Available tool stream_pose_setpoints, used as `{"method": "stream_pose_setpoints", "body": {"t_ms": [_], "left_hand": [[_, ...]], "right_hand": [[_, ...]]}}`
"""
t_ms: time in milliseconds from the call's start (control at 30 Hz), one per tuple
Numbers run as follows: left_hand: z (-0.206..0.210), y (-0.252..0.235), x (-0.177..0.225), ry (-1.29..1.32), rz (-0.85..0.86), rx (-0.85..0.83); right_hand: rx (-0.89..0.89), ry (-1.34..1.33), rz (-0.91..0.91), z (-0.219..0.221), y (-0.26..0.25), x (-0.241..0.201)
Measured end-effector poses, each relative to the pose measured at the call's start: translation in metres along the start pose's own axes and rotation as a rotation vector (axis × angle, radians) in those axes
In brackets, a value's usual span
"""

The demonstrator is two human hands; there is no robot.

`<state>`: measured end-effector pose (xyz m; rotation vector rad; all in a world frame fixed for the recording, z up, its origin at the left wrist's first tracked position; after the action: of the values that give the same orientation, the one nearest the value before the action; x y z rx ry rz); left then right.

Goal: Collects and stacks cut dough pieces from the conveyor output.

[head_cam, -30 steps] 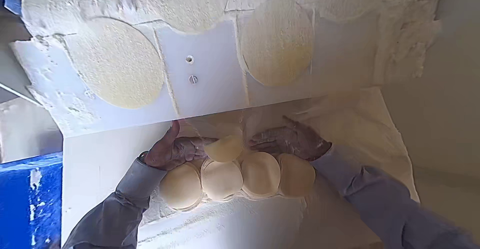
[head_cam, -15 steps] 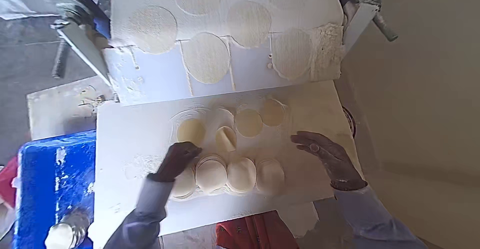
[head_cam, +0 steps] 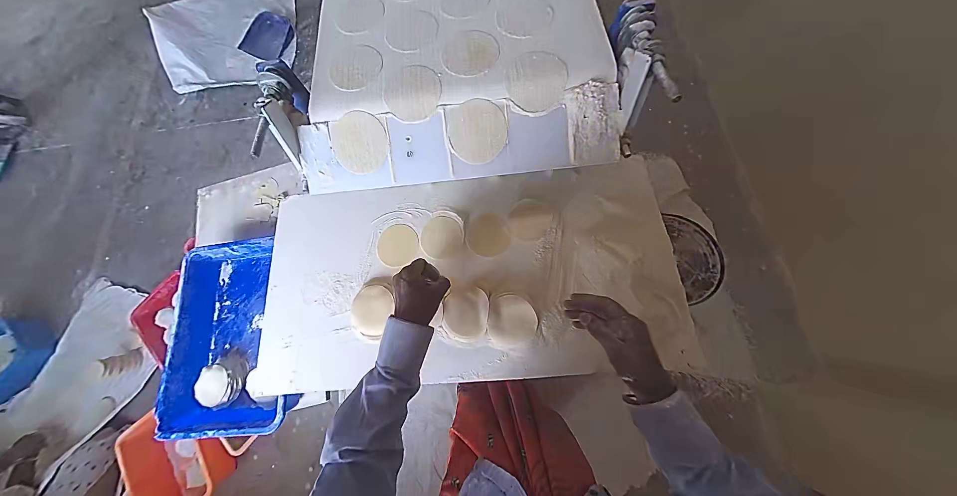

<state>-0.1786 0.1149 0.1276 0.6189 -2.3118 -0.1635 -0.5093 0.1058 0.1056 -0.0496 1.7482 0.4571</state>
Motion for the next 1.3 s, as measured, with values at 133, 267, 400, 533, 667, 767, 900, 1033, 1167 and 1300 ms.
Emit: {"method": "stream_pose_setpoints", "body": {"t_ms": [133, 267, 400, 533, 667, 767, 900, 1033, 1167, 1300], "left_hand": [[0.008, 0.064, 0.015, 0.25, 0.14, -0.036], [0.04, 0.118, 0.031, 0.685, 0.102, -0.268], [0.08, 0.142, 0.03, 0.821, -0.002, -0.304], [0.109, 0.135, 0.02, 0.839, -0.115, -0.157], [0.12, 0.113, 0.017, 0.864, -0.084, 0.032], [0.126, 0.093, 0.009, 0.687, 0.028, 0.13], [0.119, 0.09, 0.007, 0.298, 0.027, 0.257], [0.111, 0.126, -0.02, 0.295, -0.007, 0.316], [0.109, 0.17, -0.061, 0.285, -0.138, 0.246], [0.092, 0.221, -0.087, 0.314, -0.235, 0.242]], "right_hand": [[-0.178, -0.028, -0.063, 0.054, 0.0, -0.013], [-0.499, -0.256, 0.15, 0.08, 0.008, 0.01], [-0.58, -0.654, 0.577, 0.067, 0.04, 0.054], [-0.253, -0.38, 0.68, 0.049, 0.035, 0.05], [-0.125, 0.039, 0.313, 0.043, -0.003, 0.035], [-0.097, 0.25, 0.126, 0.053, -0.023, 0.027], [0.16, 0.678, -0.056, 0.026, -0.035, 0.022], [0.432, 0.962, -0.037, -0.054, -0.077, 0.038], [0.199, 1.199, 0.202, -0.071, -0.125, 0.048], [0.042, 0.879, 0.426, -0.088, -0.123, 0.021]]}}
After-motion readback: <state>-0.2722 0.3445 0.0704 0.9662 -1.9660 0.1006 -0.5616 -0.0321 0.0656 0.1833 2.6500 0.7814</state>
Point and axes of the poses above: each hand's wrist, its own y-axis away from the middle knuckle, its own z-axis out of the palm, x = y × z, the point moved 2 cm from there along -y, towards the middle knuckle, and after that the axes turned 6 degrees about z, right-handed, at the moved point
